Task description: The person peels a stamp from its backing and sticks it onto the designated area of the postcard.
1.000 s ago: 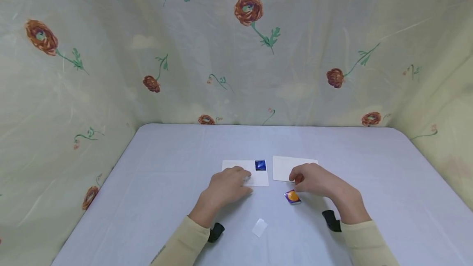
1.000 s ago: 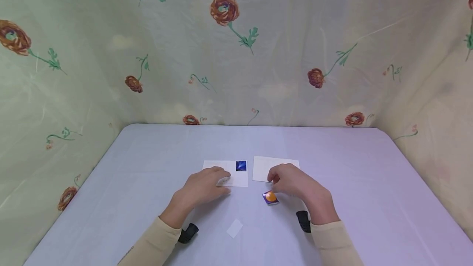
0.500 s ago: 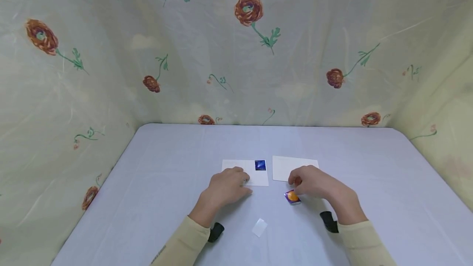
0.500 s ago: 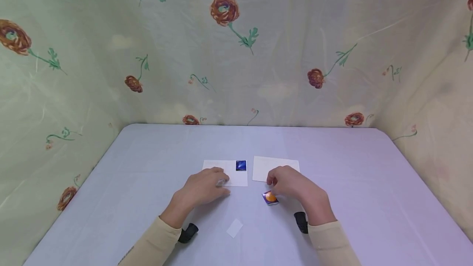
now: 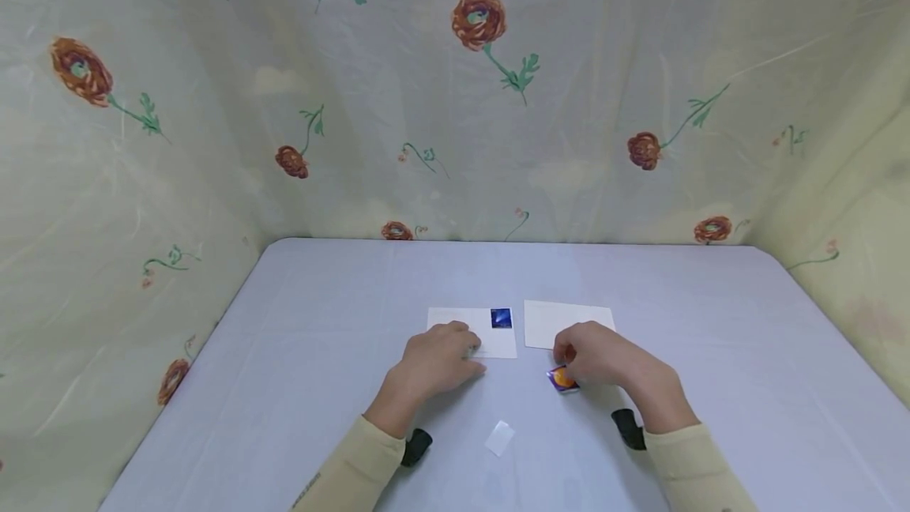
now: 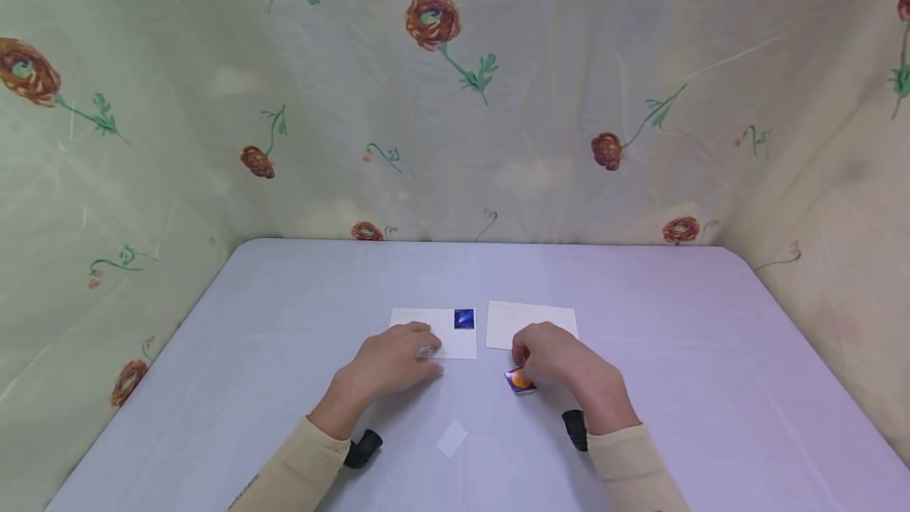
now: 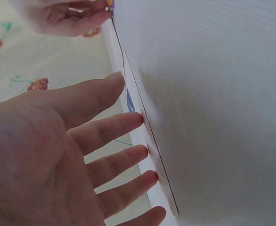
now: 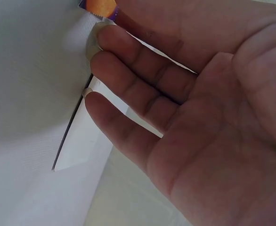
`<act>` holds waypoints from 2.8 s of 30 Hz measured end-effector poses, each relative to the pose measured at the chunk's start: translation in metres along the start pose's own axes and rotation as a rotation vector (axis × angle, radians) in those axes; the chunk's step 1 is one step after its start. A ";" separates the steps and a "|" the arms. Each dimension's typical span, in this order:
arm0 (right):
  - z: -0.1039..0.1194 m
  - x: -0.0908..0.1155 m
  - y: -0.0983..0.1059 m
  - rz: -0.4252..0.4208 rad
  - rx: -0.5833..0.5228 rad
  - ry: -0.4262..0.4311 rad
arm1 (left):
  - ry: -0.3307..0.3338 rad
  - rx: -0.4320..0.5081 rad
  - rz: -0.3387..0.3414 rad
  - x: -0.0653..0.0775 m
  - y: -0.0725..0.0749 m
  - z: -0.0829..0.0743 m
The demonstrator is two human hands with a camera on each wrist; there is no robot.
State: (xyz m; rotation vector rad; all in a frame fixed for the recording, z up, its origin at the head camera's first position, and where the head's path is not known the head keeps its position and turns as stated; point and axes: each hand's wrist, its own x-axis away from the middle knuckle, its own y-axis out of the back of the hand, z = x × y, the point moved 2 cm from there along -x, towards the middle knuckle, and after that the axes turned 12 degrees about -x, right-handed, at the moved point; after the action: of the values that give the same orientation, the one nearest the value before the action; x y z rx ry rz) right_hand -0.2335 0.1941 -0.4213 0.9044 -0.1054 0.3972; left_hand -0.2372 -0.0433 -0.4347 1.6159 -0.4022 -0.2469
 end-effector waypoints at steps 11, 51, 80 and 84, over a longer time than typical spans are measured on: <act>-0.002 -0.003 -0.002 -0.007 0.046 0.043 | -0.001 -0.016 -0.001 -0.001 0.000 0.000; -0.003 -0.002 -0.003 -0.003 0.030 0.070 | -0.001 -0.045 -0.032 -0.004 -0.005 0.000; 0.001 -0.004 0.010 -0.040 -0.116 0.115 | 0.010 0.031 -0.122 -0.007 -0.001 0.002; 0.002 -0.004 0.011 -0.061 -0.144 0.126 | 0.006 0.036 -0.136 -0.009 0.000 0.002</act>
State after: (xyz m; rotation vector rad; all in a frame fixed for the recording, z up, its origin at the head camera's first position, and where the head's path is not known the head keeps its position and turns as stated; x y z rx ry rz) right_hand -0.2412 0.1973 -0.4127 0.7372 0.0097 0.3837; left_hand -0.2458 -0.0416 -0.4352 1.6815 -0.2945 -0.3391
